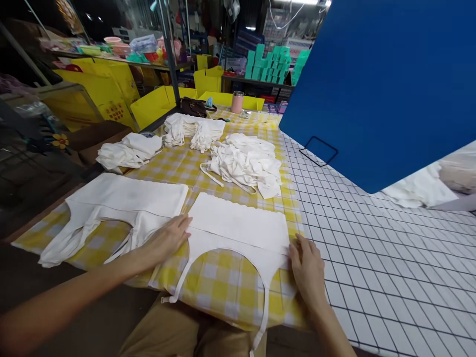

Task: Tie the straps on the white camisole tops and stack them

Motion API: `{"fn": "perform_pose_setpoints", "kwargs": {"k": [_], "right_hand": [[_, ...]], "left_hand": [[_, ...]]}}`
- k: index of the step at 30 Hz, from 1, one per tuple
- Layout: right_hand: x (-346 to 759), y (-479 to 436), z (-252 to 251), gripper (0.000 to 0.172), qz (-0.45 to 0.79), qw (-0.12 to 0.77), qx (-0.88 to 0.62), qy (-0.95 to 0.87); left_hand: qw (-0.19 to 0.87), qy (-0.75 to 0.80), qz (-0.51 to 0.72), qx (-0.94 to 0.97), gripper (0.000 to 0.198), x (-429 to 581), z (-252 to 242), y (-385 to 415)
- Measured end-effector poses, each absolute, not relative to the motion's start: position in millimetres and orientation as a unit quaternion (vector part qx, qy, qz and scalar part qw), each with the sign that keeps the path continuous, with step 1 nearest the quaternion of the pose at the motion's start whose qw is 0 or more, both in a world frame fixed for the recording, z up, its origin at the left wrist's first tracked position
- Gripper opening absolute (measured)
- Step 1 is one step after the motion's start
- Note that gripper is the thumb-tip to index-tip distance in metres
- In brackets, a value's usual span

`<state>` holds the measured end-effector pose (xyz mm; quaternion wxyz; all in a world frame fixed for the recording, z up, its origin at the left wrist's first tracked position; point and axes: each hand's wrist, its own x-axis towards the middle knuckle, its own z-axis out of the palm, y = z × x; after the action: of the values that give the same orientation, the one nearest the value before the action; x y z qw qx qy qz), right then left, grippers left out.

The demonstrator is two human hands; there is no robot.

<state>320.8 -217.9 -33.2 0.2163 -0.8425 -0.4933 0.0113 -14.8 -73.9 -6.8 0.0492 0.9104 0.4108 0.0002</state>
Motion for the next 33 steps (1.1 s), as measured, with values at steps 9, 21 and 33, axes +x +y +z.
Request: {"fn": "perform_pose_setpoints", "kwargs": {"k": [9, 21, 33], "right_hand": [[302, -201, -18, 0.029, 0.065, 0.171, -0.9, -0.397], [302, -195, -14, 0.031, 0.006, 0.114, -0.898, -0.425], [305, -226, -19, 0.05, 0.084, 0.154, -0.828, -0.532]], "left_hand": [[0.146, 0.507, 0.027, 0.849, 0.036, 3, -5, -51], [0.079, 0.494, -0.008, 0.866, 0.036, -1, 8, -80], [0.074, 0.408, -0.045, 0.909, 0.063, -9, -16, -76]]}}
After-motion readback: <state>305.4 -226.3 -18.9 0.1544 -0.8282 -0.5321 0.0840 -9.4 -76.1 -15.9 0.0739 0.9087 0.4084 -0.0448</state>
